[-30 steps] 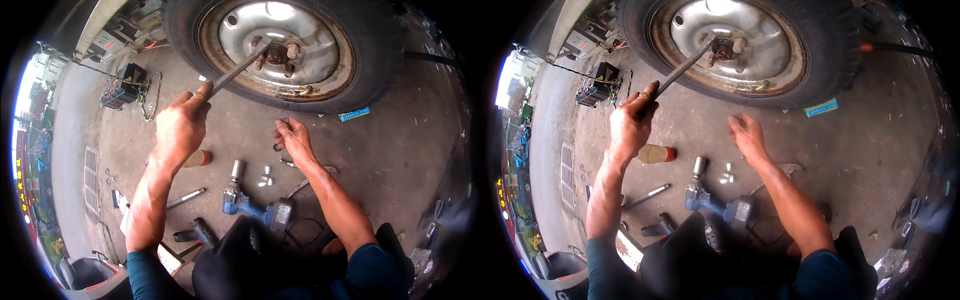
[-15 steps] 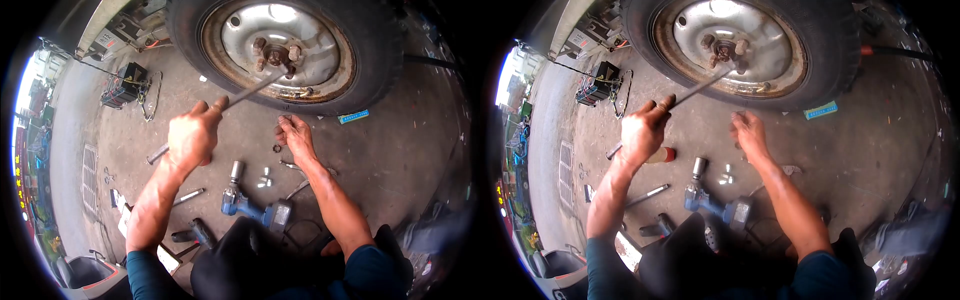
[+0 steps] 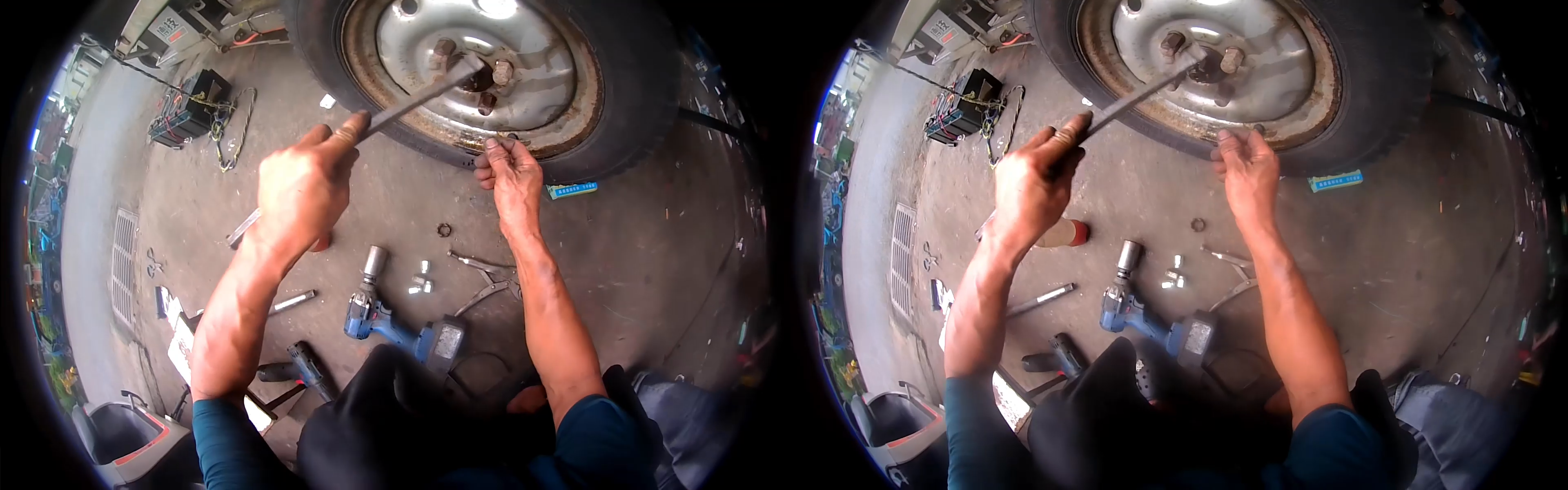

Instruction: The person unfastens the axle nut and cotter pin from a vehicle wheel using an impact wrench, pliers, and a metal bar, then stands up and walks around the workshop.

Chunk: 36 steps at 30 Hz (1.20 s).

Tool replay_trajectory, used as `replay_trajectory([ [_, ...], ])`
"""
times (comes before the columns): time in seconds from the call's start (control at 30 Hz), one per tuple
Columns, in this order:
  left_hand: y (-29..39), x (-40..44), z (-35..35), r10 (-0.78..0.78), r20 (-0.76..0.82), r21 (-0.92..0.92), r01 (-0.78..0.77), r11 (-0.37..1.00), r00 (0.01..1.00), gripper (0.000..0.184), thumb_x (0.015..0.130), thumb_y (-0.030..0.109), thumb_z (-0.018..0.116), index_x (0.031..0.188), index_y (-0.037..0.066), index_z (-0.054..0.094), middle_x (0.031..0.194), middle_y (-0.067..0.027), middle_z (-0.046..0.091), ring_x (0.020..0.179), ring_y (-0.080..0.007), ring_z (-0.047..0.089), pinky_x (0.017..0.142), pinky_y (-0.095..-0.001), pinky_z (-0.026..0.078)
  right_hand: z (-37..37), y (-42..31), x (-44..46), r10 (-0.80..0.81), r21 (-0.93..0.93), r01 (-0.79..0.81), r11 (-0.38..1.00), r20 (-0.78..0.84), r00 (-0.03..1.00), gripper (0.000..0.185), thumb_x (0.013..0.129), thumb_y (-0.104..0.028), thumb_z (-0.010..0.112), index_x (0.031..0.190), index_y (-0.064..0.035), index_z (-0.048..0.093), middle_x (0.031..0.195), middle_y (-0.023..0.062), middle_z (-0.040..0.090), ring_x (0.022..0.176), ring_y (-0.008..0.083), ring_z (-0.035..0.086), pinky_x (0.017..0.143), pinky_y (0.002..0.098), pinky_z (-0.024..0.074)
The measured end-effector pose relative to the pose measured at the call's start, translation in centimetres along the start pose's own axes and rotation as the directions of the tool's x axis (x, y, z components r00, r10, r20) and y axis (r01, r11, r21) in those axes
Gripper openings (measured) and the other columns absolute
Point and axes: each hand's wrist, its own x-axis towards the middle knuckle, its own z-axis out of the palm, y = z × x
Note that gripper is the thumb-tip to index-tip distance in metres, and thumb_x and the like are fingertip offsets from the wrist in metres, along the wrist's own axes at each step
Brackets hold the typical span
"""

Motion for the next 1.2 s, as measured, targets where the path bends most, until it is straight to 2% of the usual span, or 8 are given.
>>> replay_trajectory([
  [0.33,1.6,-0.3,0.1,-0.153,-0.138,-0.272,0.112,0.956,0.978,0.042,0.084,0.008,0.067,0.125,0.017,0.063,0.076,-0.0109,0.058,0.064,-0.0317,0.061,0.058,-0.0425,0.046,0.2,0.8,-0.5,-0.02,-0.059,0.021,0.998,0.012,1.0,0.022,0.094,-0.024,0.062,0.094,-0.0013,0.064,0.074,0.0027,0.063,0.062,0.0085,0.057,0.055,0.0231,0.0452],
  [0.47,0.5,0.2,0.6,0.006,0.033,0.115,-0.01,0.993,0.999,0.038,0.086,0.01,0.061,0.124,0.018,0.063,0.075,-0.0107,0.059,0.061,-0.0314,0.062,0.057,-0.0425,0.05,0.4,1.2,-0.7,-0.018,-0.056,0.019,0.998,0.005,1.0,0.02,0.094,-0.023,0.062,0.094,-0.0025,0.064,0.074,0.002,0.062,0.062,0.0082,0.056,0.055,0.0228,0.0451],
  [0.63,0.5,-0.5,-0.2,-0.087,-0.186,-0.097,0.069,0.993,0.979,0.039,0.086,0.011,0.062,0.124,0.018,0.063,0.076,-0.0103,0.058,0.06,-0.0327,0.061,0.056,-0.0437,0.049,0.0,1.6,-0.9,0.019,-0.081,-0.019,0.997,0.004,1.0,0.024,0.093,-0.019,0.063,0.099,0.004,0.063,0.083,0.0065,0.066,0.072,0.0113,0.062,0.062,0.026,0.0524],
  [0.73,-0.5,-0.2,1.3,-0.008,0.025,0.09,0.005,0.996,1.0,0.042,0.085,0.009,0.064,0.126,0.018,0.062,0.075,-0.0094,0.057,0.06,-0.0318,0.06,0.055,-0.0431,0.049,0.1,1.6,-1.0,-0.009,-0.089,0.009,0.996,-0.003,1.0,0.022,0.094,-0.021,0.062,0.097,0.0008,0.063,0.077,0.0038,0.063,0.065,0.0094,0.058,0.057,0.0235,0.0473],
  [0.9,0.6,-0.7,0.7,-0.095,-0.249,-0.106,0.071,0.992,0.964,0.042,0.086,0.011,0.063,0.128,0.017,0.06,0.073,-0.0082,0.057,0.058,-0.0286,0.061,0.054,-0.0403,0.049,-0.1,1.5,-0.9,-0.035,-0.079,0.036,0.996,0.013,0.999,0.02,0.095,-0.021,0.061,0.094,-0.0015,0.063,0.074,0.0026,0.062,0.061,0.008,0.056,0.053,0.0223,0.0443],
  [1.03,-0.2,-0.1,0.8,0.037,-0.044,0.183,-0.028,0.983,0.998,0.043,0.083,0.007,0.062,0.125,0.017,0.062,0.073,-0.0087,0.057,0.057,-0.0295,0.061,0.051,-0.0418,0.048,0.0,1.0,-0.9,0.009,-0.088,-0.01,0.996,-0.005,1.0,0.019,0.095,-0.021,0.061,0.093,-0.0022,0.063,0.073,0.0028,0.063,0.06,0.0084,0.056,0.053,0.0224,0.0445],
  [1.13,1.2,-0.4,0.0,-0.035,-0.236,-0.003,0.035,0.999,0.971,0.041,0.085,0.006,0.059,0.124,0.017,0.063,0.072,-0.0081,0.058,0.056,-0.0294,0.061,0.051,-0.0416,0.049,-0.3,1.1,-1.0,0.01,-0.107,-0.011,0.994,-0.007,1.0,0.019,0.095,-0.021,0.061,0.093,-0.0023,0.063,0.073,0.0029,0.063,0.06,0.0086,0.057,0.054,0.0224,0.0445],
  [1.2,1.0,-0.7,0.7,-0.065,-0.065,0.048,0.068,0.997,0.996,0.038,0.087,0.008,0.058,0.123,0.017,0.063,0.073,-0.0086,0.059,0.057,-0.0284,0.061,0.052,-0.042,0.049,-0.1,1.1,-0.7,-0.002,-0.101,0.001,0.995,-0.009,1.0,0.02,0.095,-0.022,0.061,0.093,-0.0022,0.063,0.074,0.003,0.063,0.06,0.0085,0.056,0.054,0.0224,0.0444],
])
